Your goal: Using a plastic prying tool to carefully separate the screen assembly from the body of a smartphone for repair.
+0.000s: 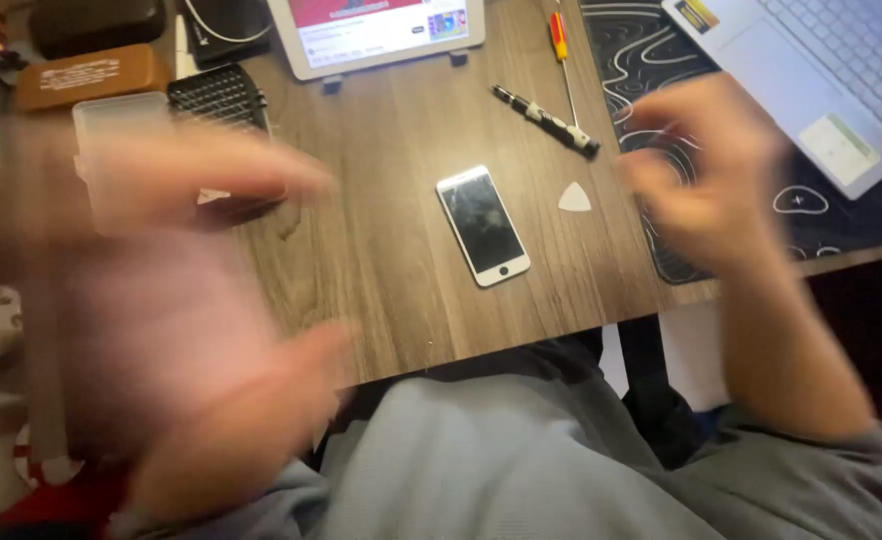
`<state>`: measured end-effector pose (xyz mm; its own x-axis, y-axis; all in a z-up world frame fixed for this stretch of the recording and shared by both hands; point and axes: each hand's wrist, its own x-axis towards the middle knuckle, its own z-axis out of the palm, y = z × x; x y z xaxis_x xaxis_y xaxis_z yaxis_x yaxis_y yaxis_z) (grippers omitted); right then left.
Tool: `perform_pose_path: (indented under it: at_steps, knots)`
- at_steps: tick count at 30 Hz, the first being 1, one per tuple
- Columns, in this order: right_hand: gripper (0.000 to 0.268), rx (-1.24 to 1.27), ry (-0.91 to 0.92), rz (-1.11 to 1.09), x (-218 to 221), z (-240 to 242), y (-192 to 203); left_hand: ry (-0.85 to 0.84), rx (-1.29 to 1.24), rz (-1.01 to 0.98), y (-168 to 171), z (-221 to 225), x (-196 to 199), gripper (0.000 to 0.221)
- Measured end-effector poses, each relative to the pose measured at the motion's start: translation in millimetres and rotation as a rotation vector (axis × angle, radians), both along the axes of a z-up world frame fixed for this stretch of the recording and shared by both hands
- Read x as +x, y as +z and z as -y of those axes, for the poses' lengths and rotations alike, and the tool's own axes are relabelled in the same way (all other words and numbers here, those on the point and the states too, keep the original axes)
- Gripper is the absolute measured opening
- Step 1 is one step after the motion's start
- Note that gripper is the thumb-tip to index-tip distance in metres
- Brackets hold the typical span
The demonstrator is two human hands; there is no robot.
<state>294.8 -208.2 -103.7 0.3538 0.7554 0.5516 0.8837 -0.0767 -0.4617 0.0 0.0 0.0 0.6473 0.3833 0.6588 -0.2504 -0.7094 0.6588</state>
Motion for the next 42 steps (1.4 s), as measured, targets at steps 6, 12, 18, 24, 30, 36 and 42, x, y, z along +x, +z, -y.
perform_pose_path:
  at_steps: [6,12,18,24,30,36,42]
  knots:
    - [0.049,-0.657,-0.229,-0.122,13,-15,-94,0.016,0.04,-0.649,-187,10,68,0.045]
    - [0.04,-0.78,-0.31,-0.239,6,-33,-80,0.201,0.047,-0.963,-204,-6,109,0.058]
    - [0.048,-0.675,-0.346,-0.158,-22,-38,-83,0.27,0.088,-1.065,-215,-15,125,0.053]
    - [0.122,-0.55,-0.357,0.275,-110,-52,-129,0.33,0.15,-0.803,-249,-23,130,0.033]
    - [0.126,-0.465,-0.388,-0.003,-111,-54,-132,0.286,-0.003,-0.695,-250,-21,131,0.029]
    - [0.123,-0.475,-0.302,-0.489,-87,-50,-93,0.273,-0.522,-0.579,-250,-33,127,0.026]
    - [0.095,0.01,0.052,-1.223,-58,-55,-106,-0.256,-1.455,-0.217,-229,-10,125,0.081]
